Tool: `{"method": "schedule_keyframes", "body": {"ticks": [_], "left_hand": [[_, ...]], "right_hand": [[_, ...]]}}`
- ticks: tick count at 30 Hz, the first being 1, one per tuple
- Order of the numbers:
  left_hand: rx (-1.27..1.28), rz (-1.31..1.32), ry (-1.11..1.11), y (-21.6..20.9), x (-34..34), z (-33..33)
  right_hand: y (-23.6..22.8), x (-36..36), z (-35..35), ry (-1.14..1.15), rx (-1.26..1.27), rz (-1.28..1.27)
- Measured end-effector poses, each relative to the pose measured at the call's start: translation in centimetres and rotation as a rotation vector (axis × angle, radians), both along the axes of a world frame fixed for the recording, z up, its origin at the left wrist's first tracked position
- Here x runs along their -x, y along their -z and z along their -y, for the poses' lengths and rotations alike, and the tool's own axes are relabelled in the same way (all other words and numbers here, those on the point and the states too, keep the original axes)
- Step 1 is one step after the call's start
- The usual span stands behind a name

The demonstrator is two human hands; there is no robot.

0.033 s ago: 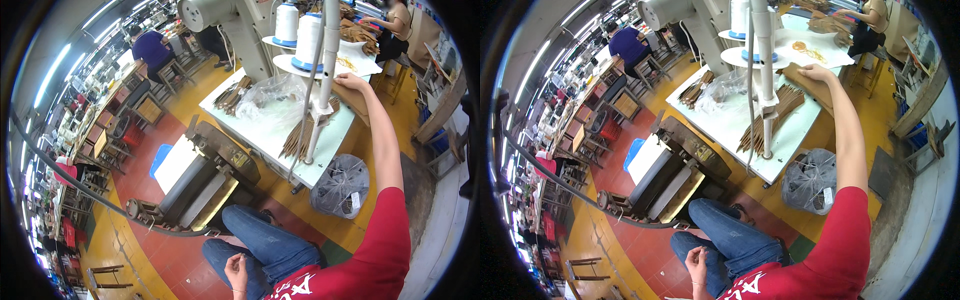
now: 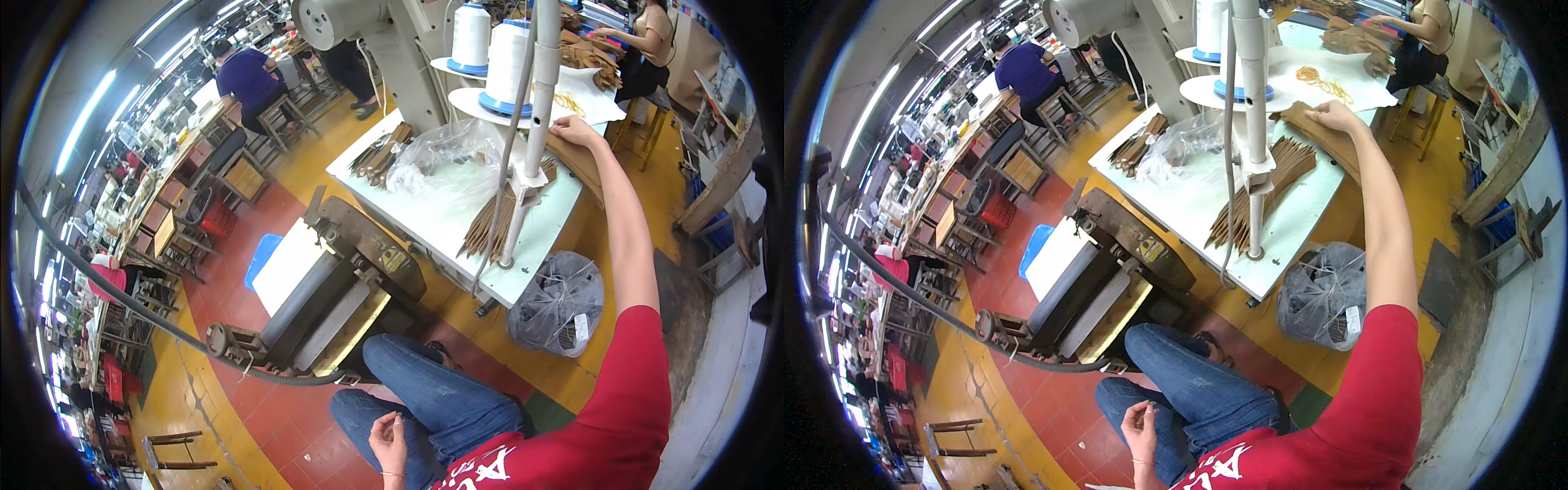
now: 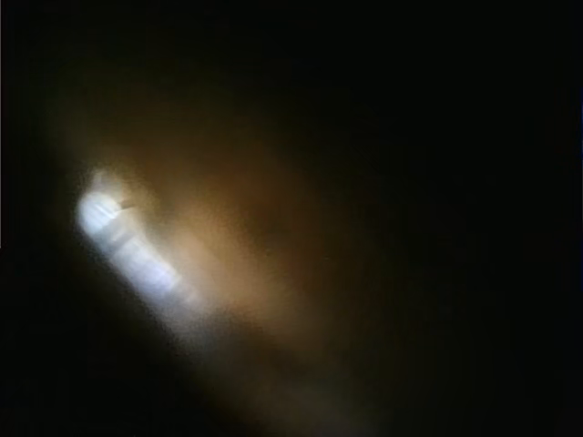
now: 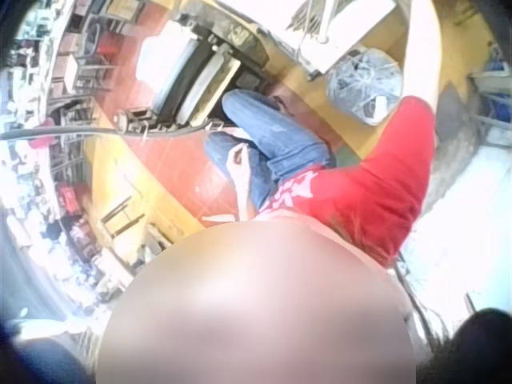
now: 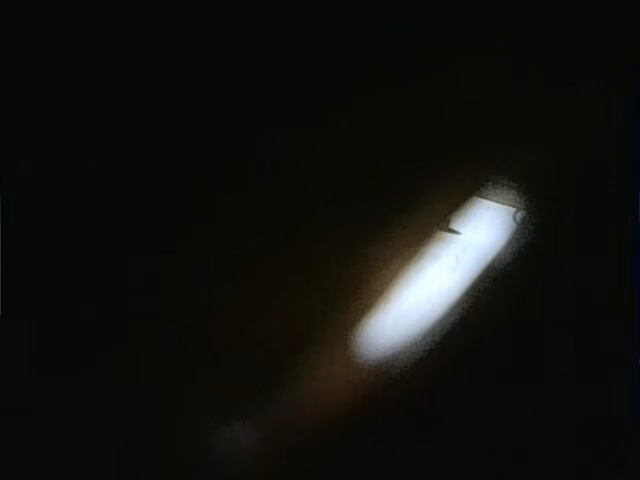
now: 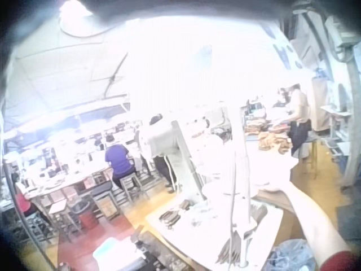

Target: The person sits at a sanding machine and feeds flat cardboard pieces through the rollers one at a time. They stack the processed pieces on a nearby surface and occasionally adjust the pile.

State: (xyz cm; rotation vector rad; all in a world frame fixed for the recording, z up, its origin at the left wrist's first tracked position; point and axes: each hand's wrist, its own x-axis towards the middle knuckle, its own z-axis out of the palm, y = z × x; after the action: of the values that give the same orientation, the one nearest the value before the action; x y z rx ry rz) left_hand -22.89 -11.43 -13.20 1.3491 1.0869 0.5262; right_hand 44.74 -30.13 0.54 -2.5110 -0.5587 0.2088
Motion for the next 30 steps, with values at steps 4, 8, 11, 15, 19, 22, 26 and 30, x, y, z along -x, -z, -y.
{"method": "schedule_keyframes", "body": {"ticks": [4,8,11,15,19,22,26,30], "left_hand": [[-0.289,-0.119,0.134,-0.3,-1.4,0.6],[-0.36,-0.185,0.235,-0.7,-2.2,0.1],[-0.384,-0.167,0.282,-0.9,-2.4,-0.7],[-0.444,-0.16,0.315,-1.3,-3.0,-1.6],[-0.521,-0.127,0.263,-2.2,-3.0,-1.6],[-0.562,-0.099,0.219,-2.4,-2.2,-1.2],[-0.556,-0.12,0.256,-2.2,-1.0,-0.5],[-0.45,-0.038,0.259,-2.9,-1.1,-0.9]], "right_hand": [[-0.2,3.1,0.1,0.217,0.253,0.43],[-0.4,10.1,0.0,-0.123,-0.11,0.488],[0.2,13.9,-1.1,-0.491,0.144,0.641],[0.8,12.7,-4.7,-0.778,0.149,0.432],[0.2,13.1,-6.7,-0.808,-0.044,0.572],[-3.1,16.0,-4.7,-0.386,0.297,0.542],[-7.7,21.5,0.5,-0.069,0.619,1.113],[-11.6,27.3,5.8,0.289,0.932,1.397]]}}
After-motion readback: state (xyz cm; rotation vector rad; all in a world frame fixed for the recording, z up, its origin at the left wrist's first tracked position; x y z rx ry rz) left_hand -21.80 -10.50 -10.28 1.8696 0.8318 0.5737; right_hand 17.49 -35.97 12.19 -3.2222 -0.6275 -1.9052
